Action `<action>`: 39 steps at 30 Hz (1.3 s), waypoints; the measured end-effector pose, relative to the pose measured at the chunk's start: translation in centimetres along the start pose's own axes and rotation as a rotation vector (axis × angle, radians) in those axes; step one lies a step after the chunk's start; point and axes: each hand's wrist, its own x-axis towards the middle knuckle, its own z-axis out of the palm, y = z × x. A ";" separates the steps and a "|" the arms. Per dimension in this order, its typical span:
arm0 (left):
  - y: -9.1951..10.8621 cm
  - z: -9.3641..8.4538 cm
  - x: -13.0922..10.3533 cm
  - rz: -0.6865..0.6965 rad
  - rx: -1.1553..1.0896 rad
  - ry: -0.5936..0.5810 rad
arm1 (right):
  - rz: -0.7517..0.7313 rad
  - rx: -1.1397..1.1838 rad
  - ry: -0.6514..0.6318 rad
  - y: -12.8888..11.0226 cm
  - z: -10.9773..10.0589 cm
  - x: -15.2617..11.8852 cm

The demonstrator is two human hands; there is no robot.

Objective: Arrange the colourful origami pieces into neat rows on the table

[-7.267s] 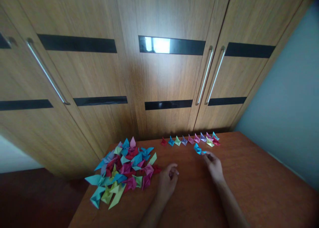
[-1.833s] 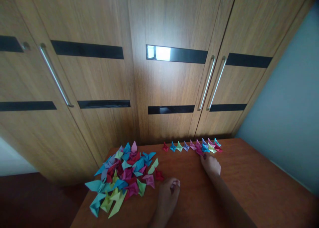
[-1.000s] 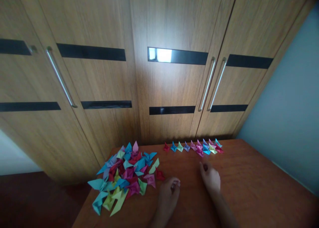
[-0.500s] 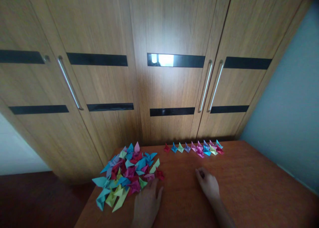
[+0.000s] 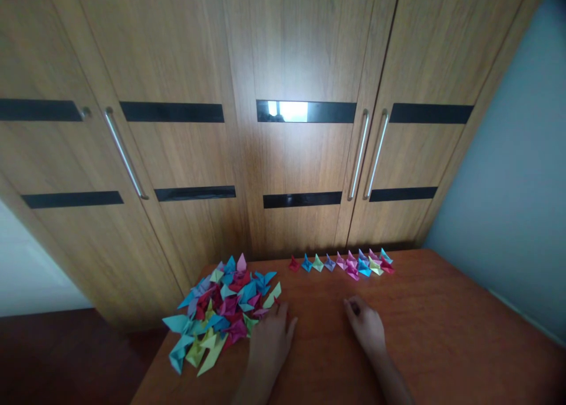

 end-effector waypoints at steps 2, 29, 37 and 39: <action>0.4 0.0 0.7 0.023 0.021 -0.028 | -0.003 0.017 0.010 -0.1 -0.1 0.0; 6.4 2.7 4.7 0.344 -0.371 -0.011 | -0.017 0.180 0.131 1.0 -0.8 0.9; 10.7 4.1 9.5 0.402 -0.195 -0.078 | 0.046 0.154 0.171 1.5 -1.0 1.3; 11.2 4.7 10.4 0.411 -0.164 -0.084 | 0.056 0.143 0.166 1.4 -0.9 1.3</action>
